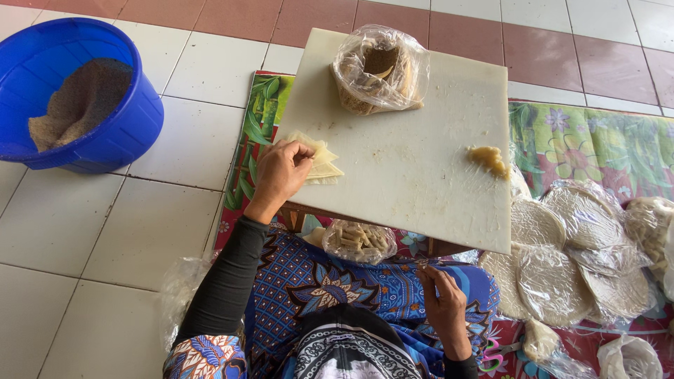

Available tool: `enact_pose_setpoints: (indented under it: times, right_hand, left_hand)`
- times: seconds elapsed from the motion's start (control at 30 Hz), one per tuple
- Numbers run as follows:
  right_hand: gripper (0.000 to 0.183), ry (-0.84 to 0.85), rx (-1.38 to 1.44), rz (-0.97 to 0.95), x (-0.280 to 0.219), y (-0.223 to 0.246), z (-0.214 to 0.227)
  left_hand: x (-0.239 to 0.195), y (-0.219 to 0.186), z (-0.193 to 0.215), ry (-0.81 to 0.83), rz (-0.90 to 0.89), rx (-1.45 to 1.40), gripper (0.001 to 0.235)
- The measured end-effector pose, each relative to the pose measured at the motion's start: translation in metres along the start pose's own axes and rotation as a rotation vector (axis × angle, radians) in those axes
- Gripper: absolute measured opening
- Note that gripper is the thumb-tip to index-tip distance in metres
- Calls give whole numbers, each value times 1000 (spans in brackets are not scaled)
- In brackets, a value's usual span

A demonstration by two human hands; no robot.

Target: The person places a portion of filling onto a pastry wrapper using a wooden spoon, then rolls the wrapper into a small cylinder by hand on a white board.

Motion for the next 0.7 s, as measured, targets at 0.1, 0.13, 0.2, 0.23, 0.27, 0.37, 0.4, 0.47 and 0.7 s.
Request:
enact_pose_setpoints:
  times: [0.1,0.13,0.2,0.23,0.27,0.37,0.4,0.47,0.7]
  right_hand:
    - [16,-9,-10,7,2,-1,2]
    - [16,-10,-16,6,2,-1,3]
    - [16,-7,-19,-4,2,-2,4]
    - [16,-3,-17,-14,3,-2,5]
    - [17,1,-14,-22,3,-3,5]
    - [16,-6,-11,-25,5,-1,5]
    - [16,-8,-15,-17,5,0,5]
    - [16,-14,-24,0,5,1,6]
    - [15,-43,-32,12,2,-4,11]
  left_hand:
    - [1,-5,3,17,22,-25,21]
    - [2,-5,5,21,24,-30,23]
    - [3,-5,7,29,28,-39,26]
    - [3,-4,7,31,28,-49,26]
    - [4,-3,6,32,29,-58,26]
    - [5,2,3,29,42,-71,25]
    - [6,4,1,26,47,-73,25]
    - [7,16,-6,78,137,-197,23]
    - [11,19,29,-48,85,-449,18]
Point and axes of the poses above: each hand's wrist, its own x-axis towards the middle knuckle, its own z-axis out of the back of the hand, y = z × x, the point moved 8 cm from there along x, towards the middle knuckle, and after that the axes turned 8 degrees about x, right-handed, at the moved point
